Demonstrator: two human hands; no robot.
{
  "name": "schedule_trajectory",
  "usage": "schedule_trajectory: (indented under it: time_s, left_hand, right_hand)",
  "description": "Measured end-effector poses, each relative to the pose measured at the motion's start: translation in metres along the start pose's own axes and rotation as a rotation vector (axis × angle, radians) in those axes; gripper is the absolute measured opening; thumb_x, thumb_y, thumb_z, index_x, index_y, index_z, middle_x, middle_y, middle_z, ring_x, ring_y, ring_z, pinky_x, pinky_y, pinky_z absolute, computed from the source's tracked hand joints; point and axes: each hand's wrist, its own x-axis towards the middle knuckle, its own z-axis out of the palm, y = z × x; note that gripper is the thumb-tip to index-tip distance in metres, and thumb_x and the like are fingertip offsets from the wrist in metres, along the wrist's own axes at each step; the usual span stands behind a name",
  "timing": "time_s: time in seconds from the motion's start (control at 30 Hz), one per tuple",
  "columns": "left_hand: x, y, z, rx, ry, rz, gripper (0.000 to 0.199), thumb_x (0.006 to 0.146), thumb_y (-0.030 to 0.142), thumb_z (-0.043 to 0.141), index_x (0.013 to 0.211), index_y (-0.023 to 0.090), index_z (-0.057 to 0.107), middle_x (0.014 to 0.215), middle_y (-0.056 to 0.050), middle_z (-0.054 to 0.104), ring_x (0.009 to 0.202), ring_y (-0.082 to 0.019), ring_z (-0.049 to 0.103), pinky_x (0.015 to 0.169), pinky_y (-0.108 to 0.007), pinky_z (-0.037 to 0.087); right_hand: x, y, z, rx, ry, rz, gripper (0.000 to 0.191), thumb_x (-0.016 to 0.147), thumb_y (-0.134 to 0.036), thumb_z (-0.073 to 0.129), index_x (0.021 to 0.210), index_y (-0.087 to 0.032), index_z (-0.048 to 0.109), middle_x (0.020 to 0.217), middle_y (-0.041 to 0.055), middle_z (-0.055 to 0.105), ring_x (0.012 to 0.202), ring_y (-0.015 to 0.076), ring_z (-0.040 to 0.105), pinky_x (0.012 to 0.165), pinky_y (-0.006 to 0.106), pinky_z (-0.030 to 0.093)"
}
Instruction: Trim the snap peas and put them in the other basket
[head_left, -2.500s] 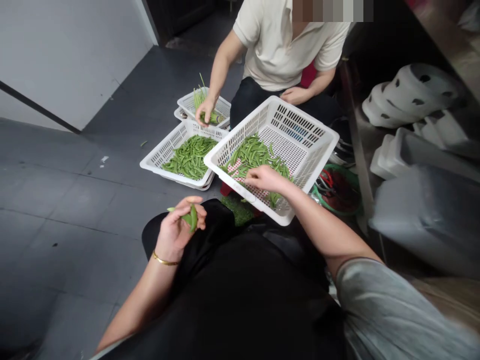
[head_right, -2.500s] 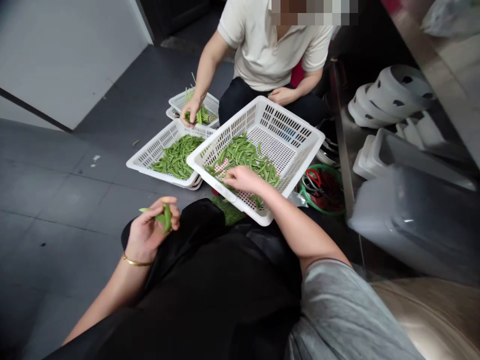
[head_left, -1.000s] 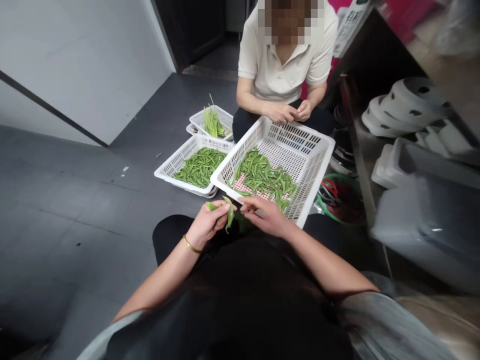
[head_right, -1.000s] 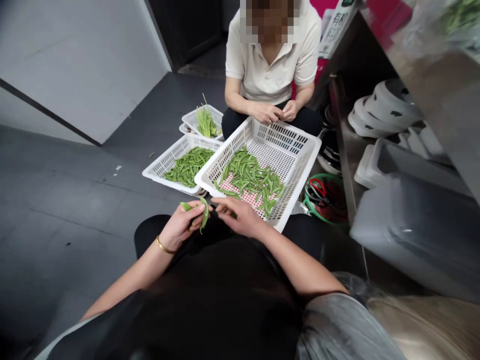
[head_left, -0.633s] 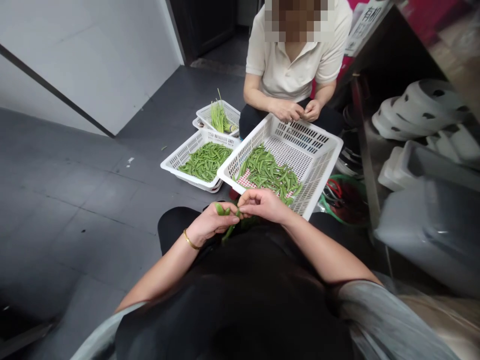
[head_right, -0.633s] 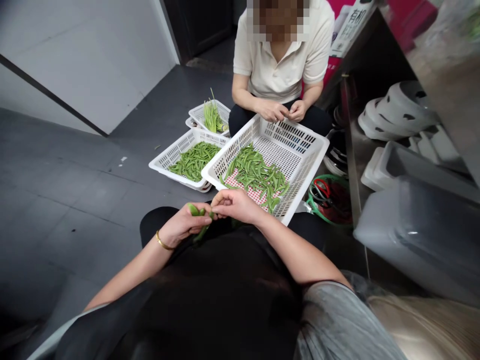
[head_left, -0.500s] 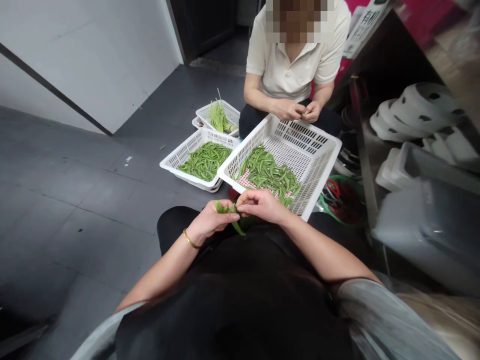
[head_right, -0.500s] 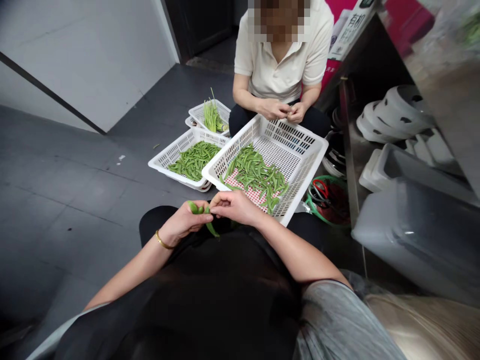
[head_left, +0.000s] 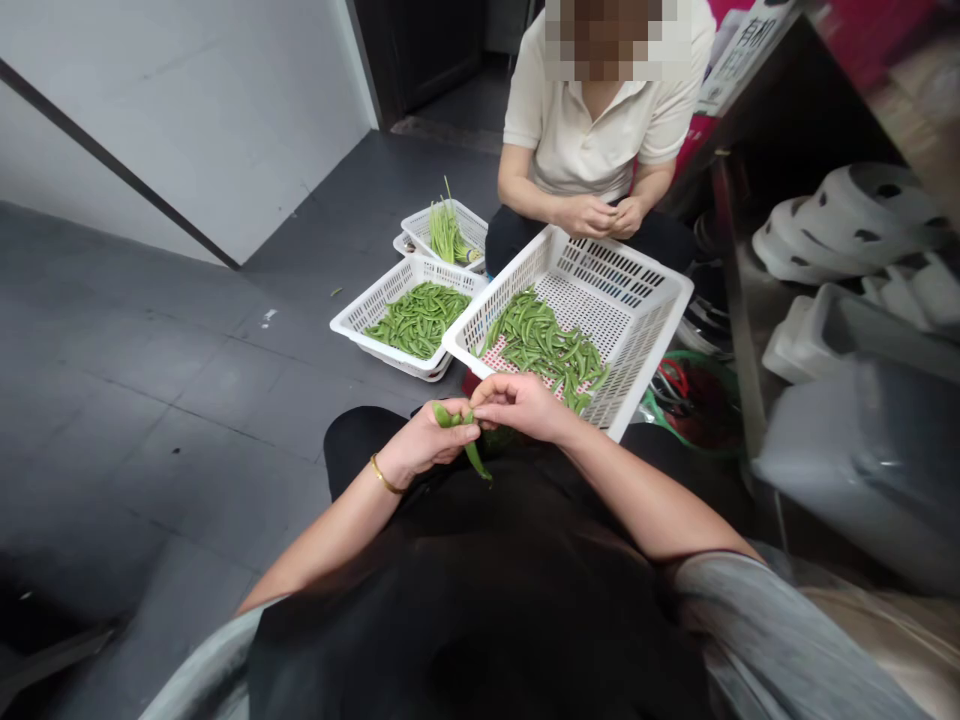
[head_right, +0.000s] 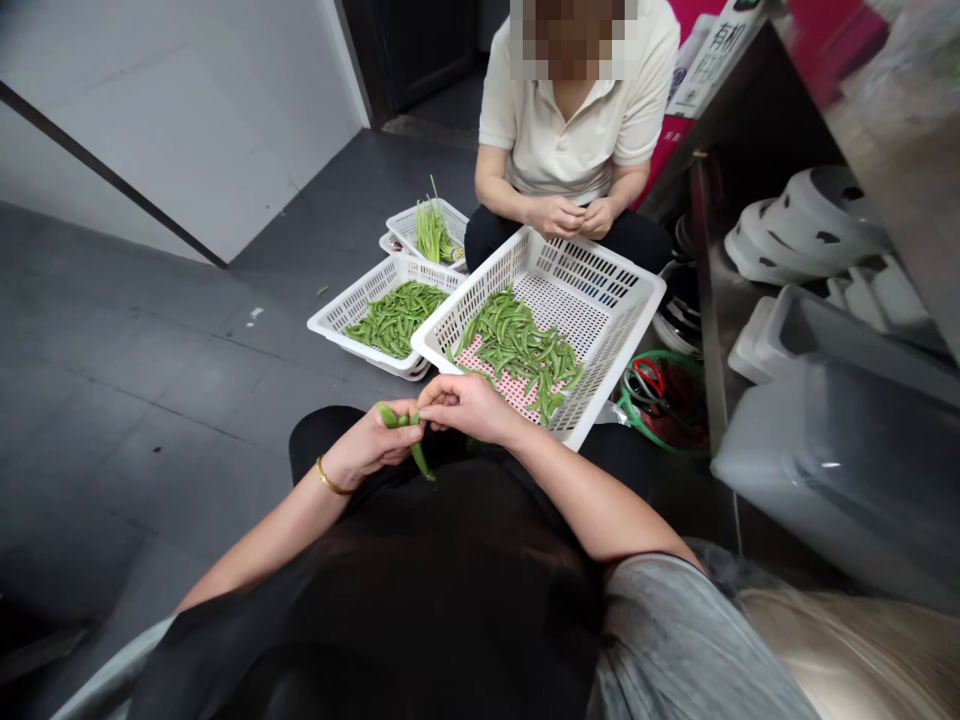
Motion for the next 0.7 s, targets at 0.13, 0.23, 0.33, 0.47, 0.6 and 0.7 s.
schedule_trajectory:
  time_s: [0.13, 0.23, 0.33, 0.47, 0.6, 0.7]
  left_hand:
    - [0.002, 0.003, 0.006, -0.003, 0.032, -0.012, 0.034, 0.066, 0.033, 0.078, 0.069, 0.015, 0.050, 0.041, 0.011, 0.031, 0.032, 0.000, 0.023, 0.031, -0.011, 0.016]
    - [0.004, 0.007, 0.014, -0.138, 0.111, 0.030, 0.036, 0.068, 0.035, 0.076, 0.070, 0.017, 0.045, 0.041, 0.012, 0.031, 0.032, 0.000, 0.021, 0.031, -0.010, 0.015]
    - [0.005, 0.009, 0.012, -0.206, 0.242, 0.113, 0.039, 0.069, 0.035, 0.075, 0.070, 0.018, 0.040, 0.045, 0.011, 0.035, 0.032, 0.001, 0.021, 0.031, -0.009, 0.016]
    - [-0.001, 0.012, -0.004, -0.172, 0.429, 0.239, 0.041, 0.068, 0.033, 0.077, 0.069, 0.018, 0.038, 0.044, 0.012, 0.033, 0.033, 0.000, 0.023, 0.033, -0.010, 0.017]
    - [-0.004, 0.014, -0.007, -0.066, 0.448, 0.304, 0.035, 0.069, 0.032, 0.076, 0.070, 0.018, 0.044, 0.042, 0.011, 0.033, 0.033, -0.001, 0.025, 0.034, -0.012, 0.019]
    - [-0.003, 0.014, -0.001, -0.003, 0.428, 0.305, 0.033, 0.070, 0.032, 0.075, 0.069, 0.017, 0.046, 0.040, 0.011, 0.033, 0.033, -0.002, 0.025, 0.034, -0.013, 0.020]
  right_hand:
    - [-0.002, -0.002, 0.008, -0.382, 0.137, -0.214, 0.010, 0.079, -0.026, 0.061, 0.076, -0.016, 0.062, 0.070, 0.0013, 0.062, 0.062, 0.0105, 0.055, 0.059, 0.023, 0.045]
    - [-0.005, -0.003, 0.015, -0.679, 0.349, -0.401, 0.014, 0.084, -0.022, 0.051, 0.073, -0.017, 0.060, 0.071, 0.0043, 0.061, 0.066, 0.0132, 0.054, 0.064, 0.026, 0.045]
    - [-0.016, -0.007, 0.005, -0.714, 0.455, -0.434, 0.015, 0.086, -0.022, 0.049, 0.074, -0.019, 0.059, 0.072, 0.0051, 0.061, 0.066, 0.0143, 0.055, 0.063, 0.028, 0.046]
    - [-0.037, -0.016, -0.036, -0.622, 0.650, -0.304, 0.011, 0.084, -0.026, 0.056, 0.075, -0.020, 0.059, 0.073, 0.0033, 0.061, 0.064, 0.0145, 0.055, 0.060, 0.028, 0.046]
    - [-0.039, -0.015, -0.046, -0.698, 0.345, -0.176, 0.017, 0.082, -0.032, 0.062, 0.091, -0.018, 0.063, 0.085, 0.0052, 0.064, 0.073, 0.0156, 0.059, 0.067, 0.028, 0.048]
    - [-0.024, -0.004, -0.018, -0.816, 0.017, -0.226, 0.025, 0.086, -0.032, 0.058, 0.105, -0.015, 0.062, 0.091, 0.0083, 0.065, 0.078, 0.0166, 0.061, 0.069, 0.028, 0.047]
